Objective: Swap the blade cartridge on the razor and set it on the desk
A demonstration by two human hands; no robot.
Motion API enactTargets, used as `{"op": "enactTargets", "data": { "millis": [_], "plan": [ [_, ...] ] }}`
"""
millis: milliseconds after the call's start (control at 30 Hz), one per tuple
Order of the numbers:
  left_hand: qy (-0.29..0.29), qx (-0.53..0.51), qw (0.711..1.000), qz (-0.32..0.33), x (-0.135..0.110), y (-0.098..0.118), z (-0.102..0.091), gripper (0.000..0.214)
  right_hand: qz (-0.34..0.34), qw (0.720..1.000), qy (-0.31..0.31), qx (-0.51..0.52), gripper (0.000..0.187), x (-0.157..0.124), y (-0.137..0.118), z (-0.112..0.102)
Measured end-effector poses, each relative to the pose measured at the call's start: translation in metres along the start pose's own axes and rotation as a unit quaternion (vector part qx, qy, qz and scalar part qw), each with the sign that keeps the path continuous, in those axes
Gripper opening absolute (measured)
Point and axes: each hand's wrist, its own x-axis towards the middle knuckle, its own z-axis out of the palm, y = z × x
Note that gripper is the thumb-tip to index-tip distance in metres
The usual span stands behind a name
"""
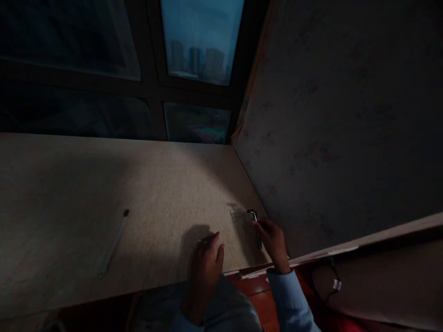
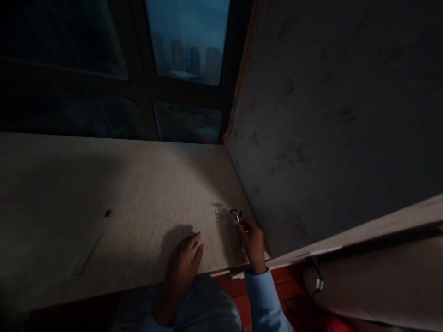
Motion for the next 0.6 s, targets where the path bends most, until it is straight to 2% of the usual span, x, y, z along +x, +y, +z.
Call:
{"op": "enactTargets", "data": {
  "millis": [167,333,600],
  "plan": [
    [0.015,0.036,0.999,0.031,0.009,-0.01,0.008,0.025,-0.016,0.989,-0.025,-0.144,0.042,0.022,0.007,0.002],
    [0.019,0.046,0.998,0.047,0.009,-0.008,0.006,0.025,-0.017,0.981,-0.043,-0.189,0.025,0.034,0.003,0.015],
    [0.012,0.046,0.997,0.06,0.008,-0.005,0.001,0.026,-0.02,0.973,-0.064,-0.221,0.02,0.04,0.002,0.025]
  ]
}}
